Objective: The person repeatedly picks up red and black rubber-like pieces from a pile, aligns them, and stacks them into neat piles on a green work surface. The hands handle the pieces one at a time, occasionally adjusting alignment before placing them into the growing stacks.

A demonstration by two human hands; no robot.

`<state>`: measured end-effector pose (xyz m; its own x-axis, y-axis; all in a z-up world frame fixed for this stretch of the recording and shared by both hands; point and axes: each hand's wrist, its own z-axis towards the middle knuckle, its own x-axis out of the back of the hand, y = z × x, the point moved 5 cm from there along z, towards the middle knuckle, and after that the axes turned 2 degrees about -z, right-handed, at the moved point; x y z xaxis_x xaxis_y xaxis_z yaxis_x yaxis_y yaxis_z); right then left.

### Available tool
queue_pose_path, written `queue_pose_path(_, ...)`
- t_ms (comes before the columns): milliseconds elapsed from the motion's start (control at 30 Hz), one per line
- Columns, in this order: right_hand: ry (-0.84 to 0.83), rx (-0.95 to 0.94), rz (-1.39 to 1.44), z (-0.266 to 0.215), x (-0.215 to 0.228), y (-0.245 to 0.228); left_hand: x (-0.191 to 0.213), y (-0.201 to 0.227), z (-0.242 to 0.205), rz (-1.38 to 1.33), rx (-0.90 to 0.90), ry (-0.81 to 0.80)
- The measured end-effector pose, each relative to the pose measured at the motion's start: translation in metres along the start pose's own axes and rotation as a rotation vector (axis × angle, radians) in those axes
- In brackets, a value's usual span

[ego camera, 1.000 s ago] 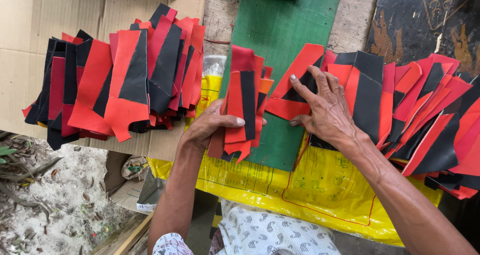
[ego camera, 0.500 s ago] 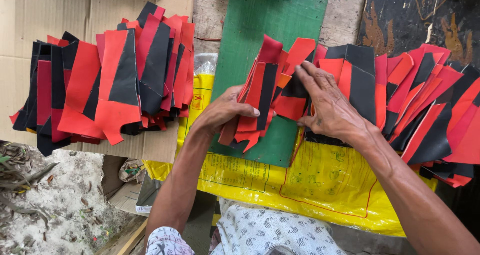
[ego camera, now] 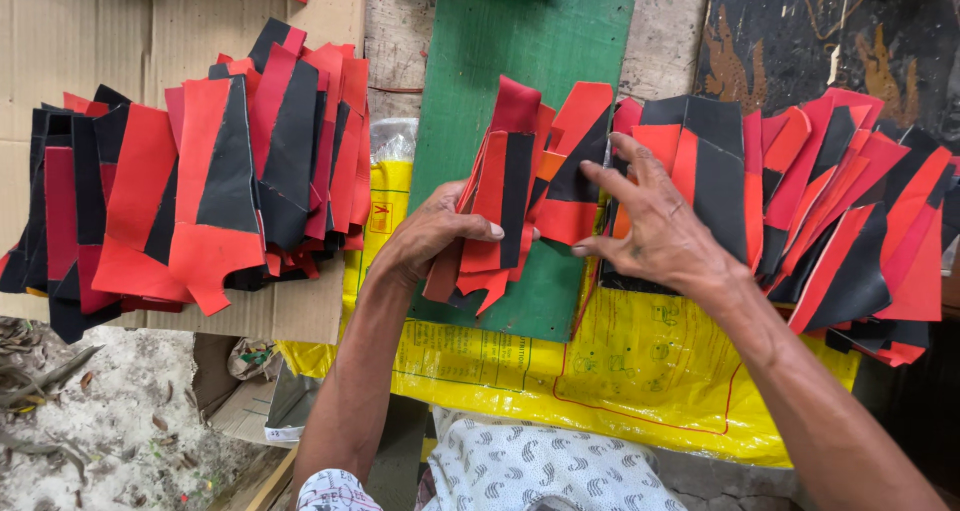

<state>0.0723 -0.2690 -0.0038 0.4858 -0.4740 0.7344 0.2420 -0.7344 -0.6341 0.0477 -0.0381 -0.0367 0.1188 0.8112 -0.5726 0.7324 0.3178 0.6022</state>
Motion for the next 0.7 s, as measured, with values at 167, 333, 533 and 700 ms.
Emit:
queue_pose_path(167,0.119,0.06,-0.182,-0.004,-0.015,-0.008,0.002,0.005,-0.006,-0.017,-0.015,0.021)
queue_pose_path(333,0.14,0.1,-0.198,-0.009,-0.017,-0.009,0.013,0.023,-0.033,-0.139,-0.178,0.085)
queue_pose_path(533,0.149,0.114,-0.186,-0.009,-0.018,-0.009,0.01,0.013,-0.041,-0.219,-0.141,0.109)
queue_pose_path(700,0.157,0.118,-0.177,-0.008,-0.017,-0.009,0.012,0.013,-0.038,-0.195,-0.156,0.124)
